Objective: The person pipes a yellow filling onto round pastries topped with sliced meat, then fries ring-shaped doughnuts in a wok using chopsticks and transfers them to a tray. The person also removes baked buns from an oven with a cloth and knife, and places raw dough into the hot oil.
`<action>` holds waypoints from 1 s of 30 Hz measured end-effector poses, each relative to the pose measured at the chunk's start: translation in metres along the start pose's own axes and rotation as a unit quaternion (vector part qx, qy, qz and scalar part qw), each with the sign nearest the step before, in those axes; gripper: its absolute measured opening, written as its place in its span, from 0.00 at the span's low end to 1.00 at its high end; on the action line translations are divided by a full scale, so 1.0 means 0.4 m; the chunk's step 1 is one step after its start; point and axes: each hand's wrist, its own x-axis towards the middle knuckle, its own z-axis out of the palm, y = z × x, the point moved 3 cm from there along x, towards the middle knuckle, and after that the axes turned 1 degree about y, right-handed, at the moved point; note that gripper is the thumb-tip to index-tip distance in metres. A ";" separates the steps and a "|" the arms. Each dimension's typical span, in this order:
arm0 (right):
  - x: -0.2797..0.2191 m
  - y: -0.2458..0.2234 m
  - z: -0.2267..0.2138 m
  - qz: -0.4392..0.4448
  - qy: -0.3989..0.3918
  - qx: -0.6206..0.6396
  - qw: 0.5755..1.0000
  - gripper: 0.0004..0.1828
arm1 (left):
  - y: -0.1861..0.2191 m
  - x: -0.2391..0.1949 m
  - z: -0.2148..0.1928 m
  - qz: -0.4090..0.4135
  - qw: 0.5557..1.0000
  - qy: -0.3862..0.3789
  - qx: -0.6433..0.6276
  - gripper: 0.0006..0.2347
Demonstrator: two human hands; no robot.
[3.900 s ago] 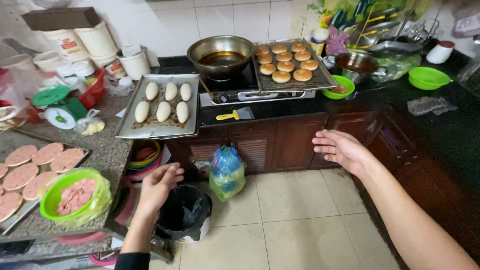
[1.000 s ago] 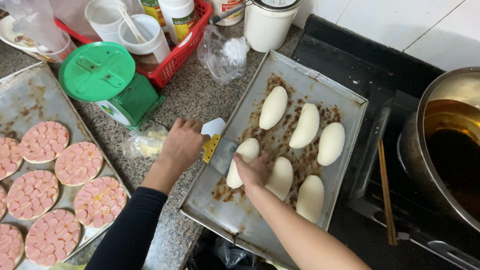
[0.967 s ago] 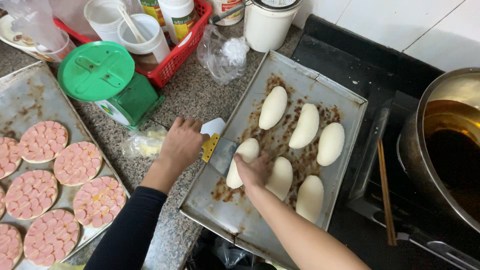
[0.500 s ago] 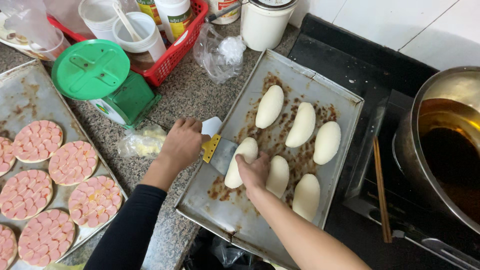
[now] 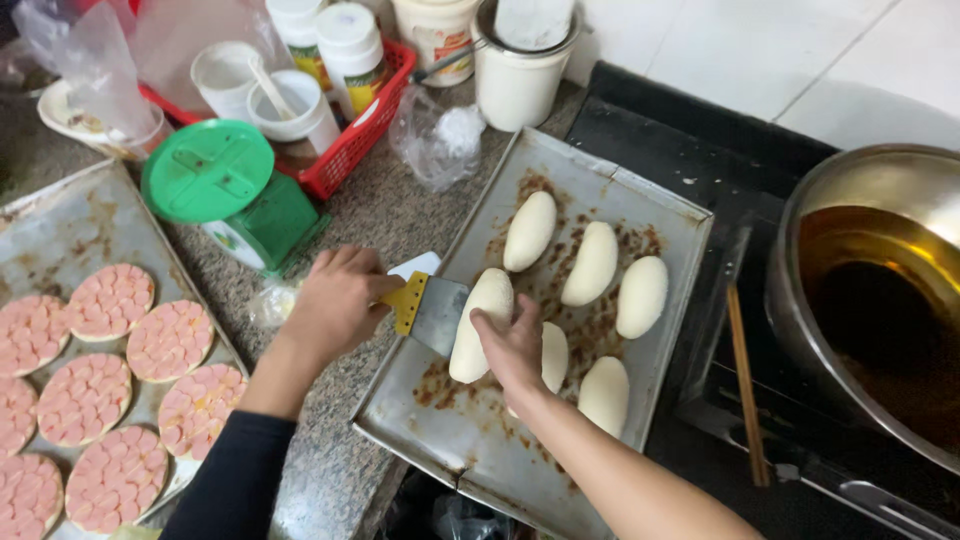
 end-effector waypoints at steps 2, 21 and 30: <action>-0.017 -0.054 -0.053 -0.017 -0.022 0.069 0.997 0.47 | 0.036 0.014 -0.056 0.018 1.000 0.020 0.002 0.15; 0.018 -0.348 -1.079 -0.166 0.123 -0.068 0.976 0.49 | 0.643 0.313 -0.242 0.144 0.974 0.152 -0.086 0.19; 0.226 -0.218 -1.192 -0.162 0.084 -0.403 0.897 0.54 | 0.777 0.319 -0.208 0.121 0.977 0.162 -0.066 0.18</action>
